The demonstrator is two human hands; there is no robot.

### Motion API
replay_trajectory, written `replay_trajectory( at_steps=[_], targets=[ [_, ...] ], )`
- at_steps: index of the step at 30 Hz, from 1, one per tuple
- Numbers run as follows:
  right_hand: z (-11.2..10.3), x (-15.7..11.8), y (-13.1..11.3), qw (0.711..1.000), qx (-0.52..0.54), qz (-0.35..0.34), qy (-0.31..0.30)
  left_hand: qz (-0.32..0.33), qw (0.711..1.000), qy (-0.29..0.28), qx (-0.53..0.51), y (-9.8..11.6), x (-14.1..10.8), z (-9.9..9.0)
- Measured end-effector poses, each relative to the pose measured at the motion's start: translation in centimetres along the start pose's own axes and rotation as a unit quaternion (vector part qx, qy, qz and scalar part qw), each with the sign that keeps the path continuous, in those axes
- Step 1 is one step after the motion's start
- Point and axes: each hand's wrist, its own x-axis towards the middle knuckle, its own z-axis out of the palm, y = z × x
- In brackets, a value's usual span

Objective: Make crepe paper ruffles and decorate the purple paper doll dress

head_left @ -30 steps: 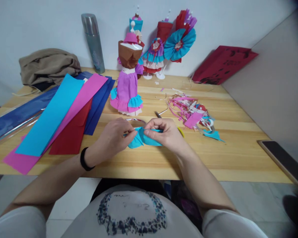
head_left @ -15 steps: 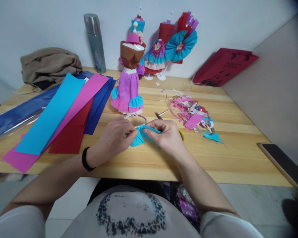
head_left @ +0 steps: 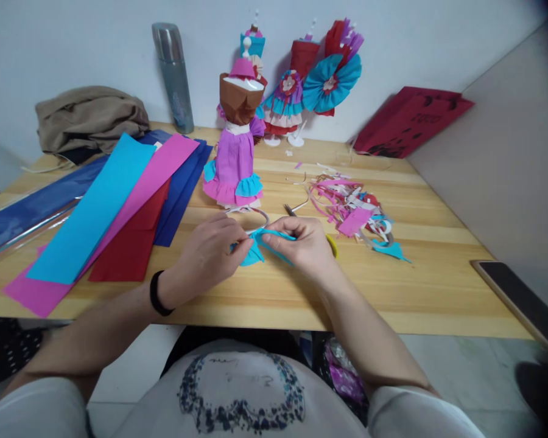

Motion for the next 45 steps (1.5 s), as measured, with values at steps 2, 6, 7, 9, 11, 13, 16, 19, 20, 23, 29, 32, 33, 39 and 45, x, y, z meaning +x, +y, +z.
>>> replay_trajectory(
  at_steps=[2, 6, 7, 9, 11, 13, 16, 19, 20, 23, 29, 32, 33, 39, 45],
  targets=[
    [0.3, 0.1, 0.3, 0.999, -0.013, -0.027, 0.014, 0.006, 1.000, -0.002, 0.011, -0.1, -0.1, 0.2],
    [0.5, 0.0, 0.6, 0.999, -0.030, -0.040, 0.009, 0.013, 1.000, 0.004, 0.005, -0.2, -0.2, 0.4],
    [0.5, 0.0, 0.6, 0.998, -0.039, -0.048, 0.016, 0.012, 1.000, 0.006, 0.003, -0.2, -0.2, 0.4],
    [0.5, -0.1, 0.6, 0.994, -0.065, -0.078, 0.039, 0.010, 1.000, 0.009, 0.000, -0.1, -0.2, 0.4],
    [0.5, -0.2, 0.5, 0.987, -0.091, -0.116, 0.068, 0.007, 1.000, 0.014, -0.001, 0.0, -0.1, 0.3],
    [0.7, -0.3, 0.4, 0.980, -0.102, -0.149, 0.086, 0.002, 1.000, 0.016, 0.001, 0.1, -0.1, 0.3],
    [0.9, -0.4, 0.2, 0.976, -0.099, -0.171, 0.096, -0.005, 1.000, 0.015, 0.010, 0.2, 0.0, 0.3],
    [1.1, -0.5, 0.1, 0.973, -0.097, -0.178, 0.110, -0.009, 1.000, 0.010, 0.020, 0.2, -0.1, 0.3],
    [1.1, -0.5, 0.1, 0.972, -0.100, -0.181, 0.115, -0.011, 1.000, 0.008, 0.023, 0.3, -0.1, 0.3],
    [1.3, -0.5, 0.2, 0.969, -0.111, -0.185, 0.123, -0.010, 0.999, 0.012, 0.032, 0.3, -0.1, 0.4],
    [1.5, -0.5, 0.3, 0.972, -0.106, -0.170, 0.120, -0.005, 0.999, 0.012, 0.031, 0.2, -0.3, 0.6],
    [1.5, -0.4, 0.3, 0.973, -0.107, -0.168, 0.114, -0.004, 0.999, 0.020, 0.044, 0.2, -0.3, 0.7],
    [1.5, -0.4, 0.3, 0.973, -0.108, -0.167, 0.113, -0.004, 0.999, 0.022, 0.050, 0.2, -0.3, 0.7],
    [1.6, -0.3, 0.8, 0.973, -0.096, -0.177, 0.115, -0.025, 0.998, 0.018, 0.057, 0.1, -0.1, 0.6],
    [1.6, -0.2, 0.9, 0.971, -0.075, -0.194, 0.119, -0.053, 0.998, 0.017, 0.006, 0.1, 0.2, 0.3]
  ],
)
